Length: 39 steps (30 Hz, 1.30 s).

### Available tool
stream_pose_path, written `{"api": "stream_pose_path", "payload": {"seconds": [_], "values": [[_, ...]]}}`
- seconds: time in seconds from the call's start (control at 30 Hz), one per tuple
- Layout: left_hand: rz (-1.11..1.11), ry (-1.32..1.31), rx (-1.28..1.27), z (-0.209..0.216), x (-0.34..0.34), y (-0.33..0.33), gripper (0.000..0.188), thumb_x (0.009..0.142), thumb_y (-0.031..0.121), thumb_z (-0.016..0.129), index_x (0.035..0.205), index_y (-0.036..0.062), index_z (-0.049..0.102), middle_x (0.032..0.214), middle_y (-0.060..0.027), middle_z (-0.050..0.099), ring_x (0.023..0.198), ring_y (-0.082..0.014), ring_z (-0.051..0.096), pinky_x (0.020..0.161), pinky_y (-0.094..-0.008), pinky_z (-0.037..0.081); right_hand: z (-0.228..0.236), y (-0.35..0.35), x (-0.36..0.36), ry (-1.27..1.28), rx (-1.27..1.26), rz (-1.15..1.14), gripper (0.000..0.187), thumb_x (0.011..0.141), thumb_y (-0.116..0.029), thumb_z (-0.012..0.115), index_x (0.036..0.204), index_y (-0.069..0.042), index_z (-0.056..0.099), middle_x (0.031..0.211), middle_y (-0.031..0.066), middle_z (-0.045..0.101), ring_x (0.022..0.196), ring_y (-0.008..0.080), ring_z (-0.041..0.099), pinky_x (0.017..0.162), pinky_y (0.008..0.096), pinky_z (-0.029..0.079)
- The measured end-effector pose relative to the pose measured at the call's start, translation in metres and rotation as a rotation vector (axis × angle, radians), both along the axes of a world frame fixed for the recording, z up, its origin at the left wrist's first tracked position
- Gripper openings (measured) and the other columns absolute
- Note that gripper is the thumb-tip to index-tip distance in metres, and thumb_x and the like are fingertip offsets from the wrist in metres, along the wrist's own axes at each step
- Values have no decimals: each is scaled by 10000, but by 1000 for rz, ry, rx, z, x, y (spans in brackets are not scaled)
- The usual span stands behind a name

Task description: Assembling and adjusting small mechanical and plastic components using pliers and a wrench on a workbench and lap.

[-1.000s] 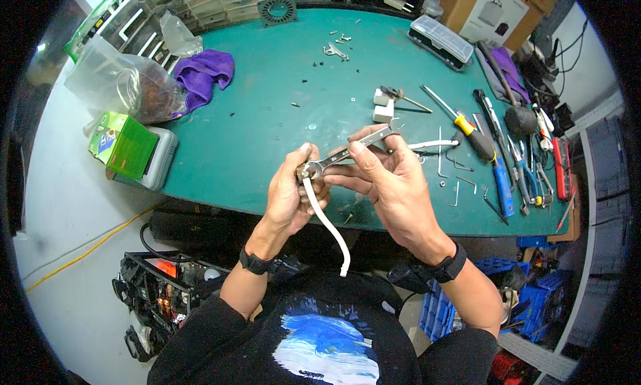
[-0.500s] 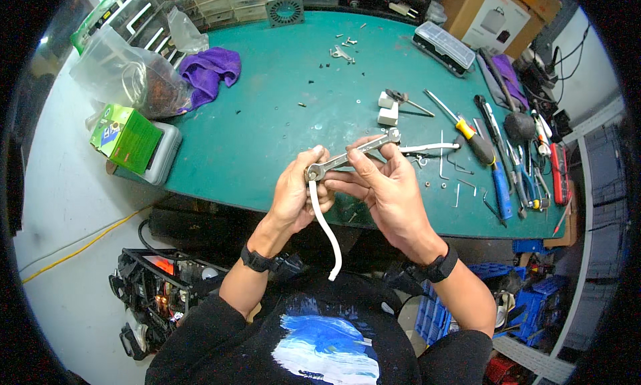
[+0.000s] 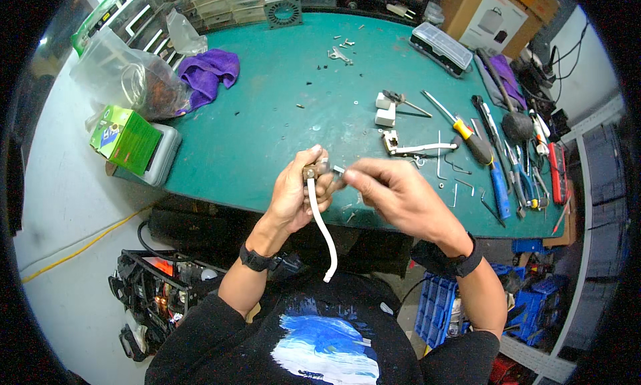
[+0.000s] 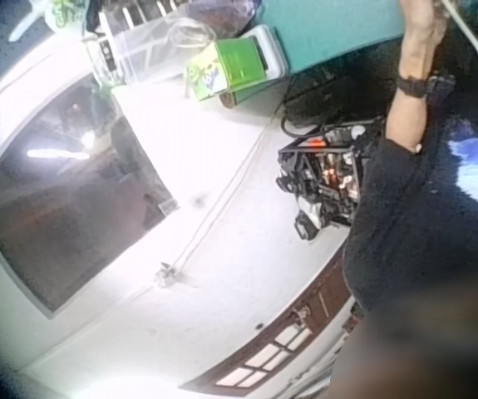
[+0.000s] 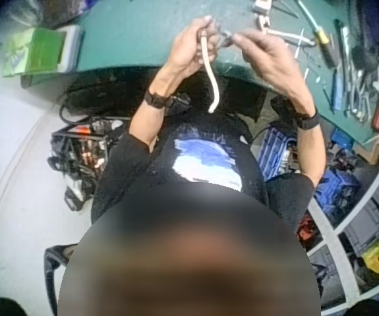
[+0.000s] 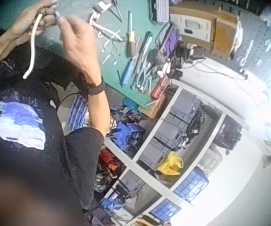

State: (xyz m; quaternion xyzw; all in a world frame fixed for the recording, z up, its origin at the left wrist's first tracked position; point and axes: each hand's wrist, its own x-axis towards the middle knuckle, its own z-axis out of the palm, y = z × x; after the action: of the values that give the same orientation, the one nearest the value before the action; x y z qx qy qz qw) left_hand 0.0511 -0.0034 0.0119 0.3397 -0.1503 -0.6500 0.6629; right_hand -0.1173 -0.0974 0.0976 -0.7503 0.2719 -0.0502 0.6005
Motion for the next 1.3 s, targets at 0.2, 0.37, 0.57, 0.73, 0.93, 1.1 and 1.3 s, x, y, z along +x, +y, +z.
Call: {"api": "stream_pose_path", "payload": {"seconds": [0.2, 0.37, 0.57, 0.73, 0.93, 1.1, 1.3], "values": [[-13, -56, 14, 1, 0, 2, 424, 1033, 448, 466, 780, 109, 494, 559, 36, 400, 444, -83, 372, 407, -240, 341, 4, 7, 1, 69, -65, 22, 332, 1026, -264, 565, 927, 25, 696, 608, -32, 424, 584, 62, 370, 516, 278, 326], [23, -67, 31, 1, -2, 1, 399, 1041, 428, 443, 770, 135, 435, 511, 32, 368, 377, -86, 336, 342, -225, 330, -3, 9, 6, 43, -65, 6, 311, 1019, -240, 573, 930, 38, 682, 625, -16, 429, 604, 57, 369, 520, 286, 329], [21, -63, 24, -1, -2, 0, 392, 1046, 425, 437, 782, 135, 434, 512, 32, 356, 383, -92, 349, 343, -221, 332, -8, 11, 8, -9, -182, -24, 313, 1016, -245, 577, 905, 36, 661, 622, -10, 433, 603, 67, 372, 524, 288, 331], [16, -44, 43, -1, -2, -1, 384, 1044, 416, 450, 784, 134, 435, 552, 41, 378, 395, -66, 336, 347, -207, 314, -20, 13, 8, -8, -79, -14, 329, 1027, -258, 555, 899, 30, 653, 637, 1, 459, 613, 71, 385, 535, 284, 337], [28, -44, 34, 1, -3, 1, 363, 1038, 397, 467, 803, 120, 457, 585, 41, 403, 398, -45, 305, 344, -199, 286, -19, 15, 7, 8, -114, -4, 313, 1030, -252, 541, 900, 16, 638, 649, 27, 468, 622, 87, 403, 549, 298, 352], [-23, -138, 99, 10, -3, -1, 359, 1037, 376, 454, 810, 99, 465, 578, 39, 398, 391, -48, 296, 340, -200, 281, -31, 2, 1, -25, -193, 67, 308, 1031, -251, 531, 910, 12, 636, 632, 92, 483, 577, 138, 401, 545, 346, 372], [27, -228, -78, -1, -10, -2, 440, 1049, 392, 408, 881, 21, 575, 668, -59, 583, 470, -181, 587, 451, -281, 498, -31, 15, 2, -67, -251, 55, 344, 1042, -253, 513, 894, 28, 646, 621, 173, 558, 513, 238, 492, 539, 374, 429]]}}
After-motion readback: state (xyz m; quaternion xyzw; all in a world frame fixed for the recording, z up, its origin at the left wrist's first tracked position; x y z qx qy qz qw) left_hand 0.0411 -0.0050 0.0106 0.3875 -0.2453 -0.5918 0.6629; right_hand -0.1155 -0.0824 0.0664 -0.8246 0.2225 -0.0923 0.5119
